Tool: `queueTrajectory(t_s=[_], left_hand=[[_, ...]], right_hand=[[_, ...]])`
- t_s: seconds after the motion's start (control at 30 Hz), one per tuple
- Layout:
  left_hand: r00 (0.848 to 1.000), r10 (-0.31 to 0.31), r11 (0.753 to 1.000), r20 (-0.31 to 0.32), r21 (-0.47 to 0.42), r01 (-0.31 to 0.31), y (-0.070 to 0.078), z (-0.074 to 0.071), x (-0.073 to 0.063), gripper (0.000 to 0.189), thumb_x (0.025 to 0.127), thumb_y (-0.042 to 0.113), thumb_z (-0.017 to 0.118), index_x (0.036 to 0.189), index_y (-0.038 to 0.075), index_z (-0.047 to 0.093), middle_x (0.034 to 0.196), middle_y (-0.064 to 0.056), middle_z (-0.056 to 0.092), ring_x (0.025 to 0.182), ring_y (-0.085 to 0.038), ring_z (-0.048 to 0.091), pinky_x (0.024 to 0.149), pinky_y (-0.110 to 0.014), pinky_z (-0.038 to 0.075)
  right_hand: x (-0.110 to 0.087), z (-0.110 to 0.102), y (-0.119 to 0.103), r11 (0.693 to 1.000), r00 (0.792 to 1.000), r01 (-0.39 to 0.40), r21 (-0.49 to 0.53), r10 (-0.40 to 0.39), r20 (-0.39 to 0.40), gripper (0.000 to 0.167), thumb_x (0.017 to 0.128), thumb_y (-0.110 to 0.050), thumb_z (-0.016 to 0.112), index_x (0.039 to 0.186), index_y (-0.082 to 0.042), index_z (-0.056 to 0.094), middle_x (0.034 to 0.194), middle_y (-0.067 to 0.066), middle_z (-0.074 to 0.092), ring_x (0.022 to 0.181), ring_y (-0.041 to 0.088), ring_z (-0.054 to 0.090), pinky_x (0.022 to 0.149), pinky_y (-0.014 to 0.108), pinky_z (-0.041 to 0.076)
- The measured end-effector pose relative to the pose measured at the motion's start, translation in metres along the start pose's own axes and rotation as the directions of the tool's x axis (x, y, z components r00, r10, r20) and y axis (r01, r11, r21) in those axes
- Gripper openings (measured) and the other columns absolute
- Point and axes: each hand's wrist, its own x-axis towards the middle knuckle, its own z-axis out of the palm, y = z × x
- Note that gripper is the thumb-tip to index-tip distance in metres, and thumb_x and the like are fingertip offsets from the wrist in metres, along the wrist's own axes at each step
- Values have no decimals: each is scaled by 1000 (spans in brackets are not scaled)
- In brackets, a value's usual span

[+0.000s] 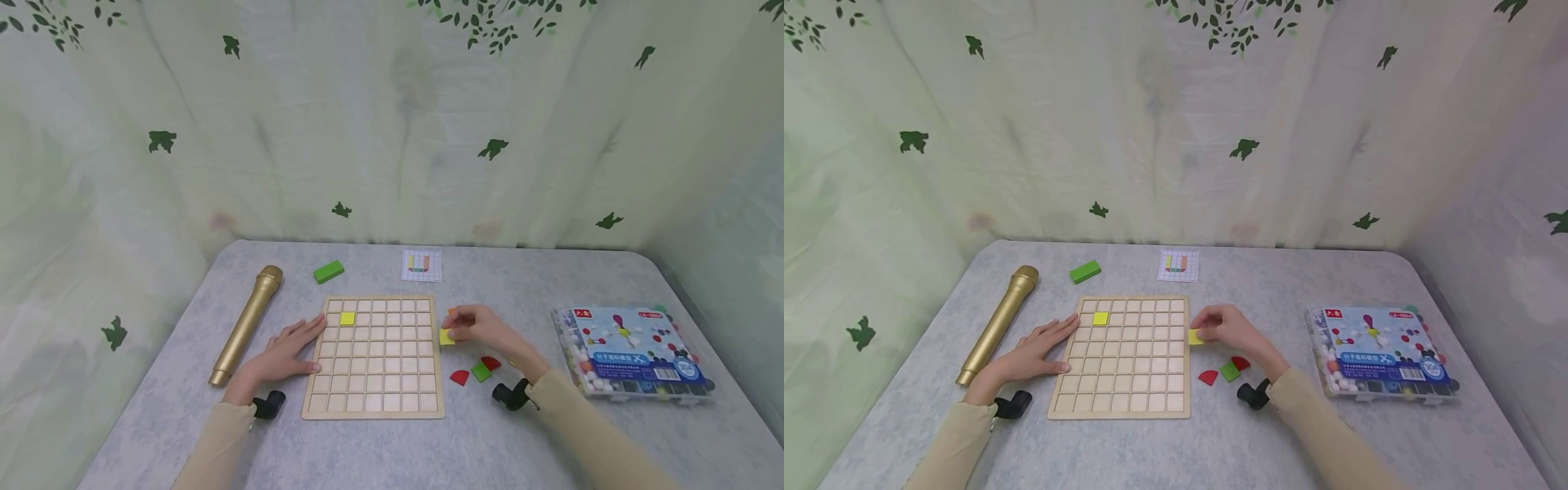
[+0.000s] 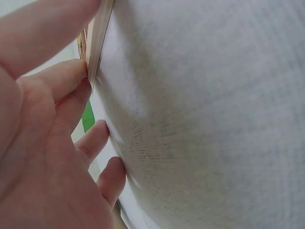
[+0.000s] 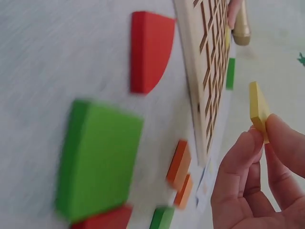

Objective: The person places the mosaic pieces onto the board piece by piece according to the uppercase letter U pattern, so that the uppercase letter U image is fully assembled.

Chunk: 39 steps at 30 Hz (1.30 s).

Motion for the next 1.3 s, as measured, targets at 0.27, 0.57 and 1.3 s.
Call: queueTrajectory(t_s=[0.27,0.57,1.3], left_hand=[[999,-35,999,23,-4,35,5,-3,1,85,86,37,70,151,3,25,156,-17,18,139,-46,11,97,-73,11],[998,-58,997,35,-39,59,3,-2,2,86,86,36,70,151,5,24,157,-15,15,140,-45,7,97,-74,5],[997,-66,997,41,-31,68,4,-2,1,86,86,37,69,152,6,23,158,-14,15,140,-45,8,96,-75,7]], right_hand=[[30,27,-20,997,996,31,77,-38,81,12,89,-6,65,100,-2,67,89,8,61,80,21,60,74,36,51],[64,61,-37,987,985,75,143,-96,146,14,89,3,60,102,6,65,88,8,62,81,17,62,78,36,53],[109,127,-63,998,992,56,-39,-52,112,6,85,4,64,89,2,68,74,4,62,63,15,59,59,25,51]])
